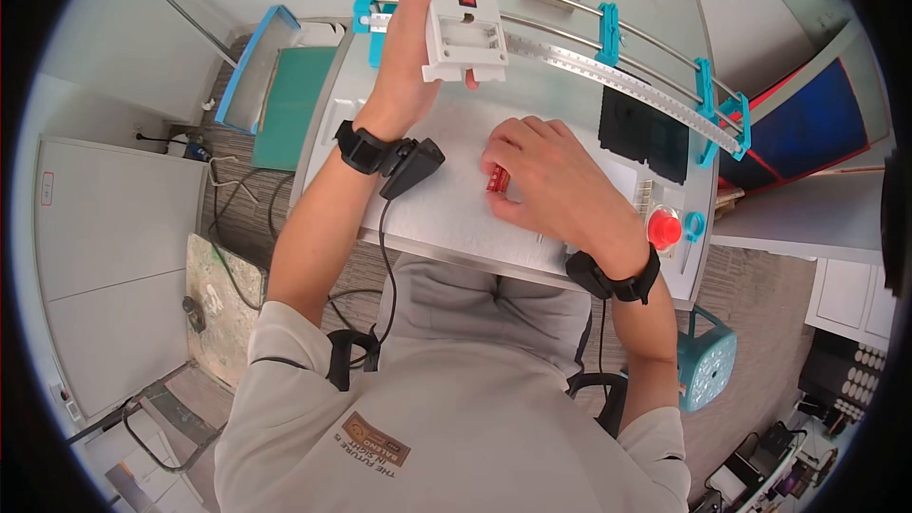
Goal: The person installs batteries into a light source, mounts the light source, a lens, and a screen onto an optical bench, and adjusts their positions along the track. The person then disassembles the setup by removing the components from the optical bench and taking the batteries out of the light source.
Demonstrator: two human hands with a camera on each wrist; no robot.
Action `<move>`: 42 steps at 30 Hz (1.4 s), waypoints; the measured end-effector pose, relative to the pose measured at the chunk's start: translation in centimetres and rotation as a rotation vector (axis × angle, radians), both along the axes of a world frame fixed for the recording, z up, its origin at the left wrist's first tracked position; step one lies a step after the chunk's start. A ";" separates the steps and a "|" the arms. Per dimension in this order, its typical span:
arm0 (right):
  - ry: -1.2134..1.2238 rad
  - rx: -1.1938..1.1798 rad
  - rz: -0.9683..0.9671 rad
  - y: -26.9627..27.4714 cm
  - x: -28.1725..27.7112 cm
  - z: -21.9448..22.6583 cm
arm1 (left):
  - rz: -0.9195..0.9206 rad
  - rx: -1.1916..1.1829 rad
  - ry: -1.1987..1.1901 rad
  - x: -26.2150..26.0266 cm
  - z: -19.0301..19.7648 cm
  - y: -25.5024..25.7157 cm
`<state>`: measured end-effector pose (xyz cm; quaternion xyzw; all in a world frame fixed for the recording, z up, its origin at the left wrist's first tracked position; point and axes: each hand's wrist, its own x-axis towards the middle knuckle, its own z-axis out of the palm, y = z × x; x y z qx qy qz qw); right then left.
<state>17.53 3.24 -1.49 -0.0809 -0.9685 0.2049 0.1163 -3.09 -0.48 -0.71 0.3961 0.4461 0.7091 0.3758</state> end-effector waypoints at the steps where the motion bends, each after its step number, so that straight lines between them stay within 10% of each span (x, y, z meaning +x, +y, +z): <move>1: 0.001 0.000 -0.001 0.0 0.0 0.0 | -0.001 0.000 0.001 0.0 0.0 0.0; 23: 0.426 -0.133 -0.230 2.8 1.3 3.5 | -0.430 -0.264 -0.101 0.6 0.0 -0.7; 35: 0.508 -0.175 -0.154 3.2 1.5 1.9 | -0.309 -0.220 -0.076 0.4 -0.2 -0.7; 38: 0.454 -0.257 -0.116 3.6 1.9 2.0 | -0.270 -0.200 0.126 0.0 1.3 -1.4; 42: 0.380 -0.364 -0.015 3.4 2.0 1.5 | -0.297 -0.100 1.006 -0.5 4.4 -4.9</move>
